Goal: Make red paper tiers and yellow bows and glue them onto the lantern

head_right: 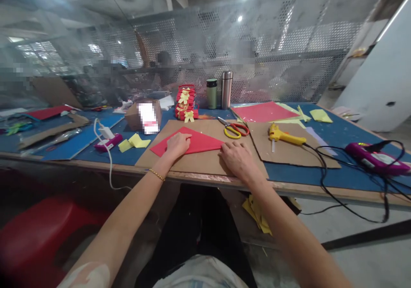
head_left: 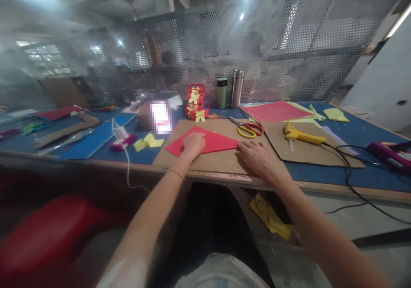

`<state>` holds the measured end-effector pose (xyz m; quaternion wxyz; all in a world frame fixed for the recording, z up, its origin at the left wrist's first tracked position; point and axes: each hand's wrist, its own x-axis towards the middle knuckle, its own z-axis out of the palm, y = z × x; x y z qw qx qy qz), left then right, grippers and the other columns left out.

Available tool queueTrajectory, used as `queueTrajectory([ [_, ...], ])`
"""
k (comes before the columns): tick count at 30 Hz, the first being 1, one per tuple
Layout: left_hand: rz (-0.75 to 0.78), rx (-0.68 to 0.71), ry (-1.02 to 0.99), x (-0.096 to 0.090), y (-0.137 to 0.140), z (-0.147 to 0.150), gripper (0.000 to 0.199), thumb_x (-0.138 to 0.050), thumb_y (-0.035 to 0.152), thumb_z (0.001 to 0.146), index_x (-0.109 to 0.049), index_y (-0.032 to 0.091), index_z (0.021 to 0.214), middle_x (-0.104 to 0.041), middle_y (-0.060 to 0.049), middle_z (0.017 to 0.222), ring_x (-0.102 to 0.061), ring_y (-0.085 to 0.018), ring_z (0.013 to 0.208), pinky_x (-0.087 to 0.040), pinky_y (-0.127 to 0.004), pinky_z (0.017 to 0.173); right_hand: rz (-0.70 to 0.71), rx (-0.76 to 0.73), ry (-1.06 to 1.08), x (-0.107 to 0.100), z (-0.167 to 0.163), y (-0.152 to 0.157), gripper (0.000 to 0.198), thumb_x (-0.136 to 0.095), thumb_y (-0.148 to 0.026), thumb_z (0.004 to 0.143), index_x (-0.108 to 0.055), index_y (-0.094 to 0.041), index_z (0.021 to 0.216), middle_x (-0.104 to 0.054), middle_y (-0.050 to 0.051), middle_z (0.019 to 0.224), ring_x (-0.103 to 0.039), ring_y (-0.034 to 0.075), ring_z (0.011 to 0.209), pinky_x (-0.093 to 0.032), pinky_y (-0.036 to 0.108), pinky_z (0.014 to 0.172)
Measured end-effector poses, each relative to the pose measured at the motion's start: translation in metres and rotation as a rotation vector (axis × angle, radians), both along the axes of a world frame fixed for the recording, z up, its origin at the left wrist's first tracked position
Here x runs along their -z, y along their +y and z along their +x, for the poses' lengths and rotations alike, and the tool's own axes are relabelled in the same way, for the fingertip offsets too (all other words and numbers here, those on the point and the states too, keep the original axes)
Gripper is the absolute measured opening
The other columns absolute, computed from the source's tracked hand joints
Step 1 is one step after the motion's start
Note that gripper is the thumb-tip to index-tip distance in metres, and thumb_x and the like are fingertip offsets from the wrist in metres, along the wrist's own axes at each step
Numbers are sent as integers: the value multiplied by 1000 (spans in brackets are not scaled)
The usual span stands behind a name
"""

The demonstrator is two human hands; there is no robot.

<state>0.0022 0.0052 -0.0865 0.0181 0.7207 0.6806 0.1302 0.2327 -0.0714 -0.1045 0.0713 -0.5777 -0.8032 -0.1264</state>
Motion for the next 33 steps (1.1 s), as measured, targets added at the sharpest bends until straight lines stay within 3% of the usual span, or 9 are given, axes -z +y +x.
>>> queueTrajectory([
  [9,-19,9,-10,-2,1,0,45,-47,21,101,-78,30,132,-76,-10,136,-67,-29,130,-54,-42,107,-27,-133,-122,-16,8,16,27,-50,-23,106,-75,-12,104,-78,16,107,-68,29,99,-32,39,84],
  [14,-54,6,-10,-5,2,0,46,-48,23,101,-76,29,137,-73,-10,141,-66,-29,132,-53,-40,107,89,-309,-153,-18,17,25,24,-51,-19,102,-75,-12,100,-75,15,98,-65,25,86,-30,39,85],
  [23,-90,37,-12,-12,1,1,47,-47,22,100,-75,26,137,-71,-11,144,-65,-31,135,-53,-43,108,120,-219,-259,-13,16,46,29,-48,-13,102,-76,-14,97,-75,14,88,-63,26,85,-27,40,82],
  [28,-97,111,2,-16,-6,-3,47,-48,22,100,-75,28,137,-71,-9,145,-64,-30,136,-53,-41,107,192,-254,-295,-13,16,26,30,-50,-11,102,-77,-16,92,-73,13,86,-61,27,85,-28,41,84],
  [33,-108,266,11,-17,-31,0,43,-50,24,101,-77,31,134,-76,-6,137,-67,-28,131,-53,-37,106,176,-242,-310,-9,23,-23,22,-58,-11,97,-76,-17,85,-70,12,82,-58,27,83,-30,42,84],
])
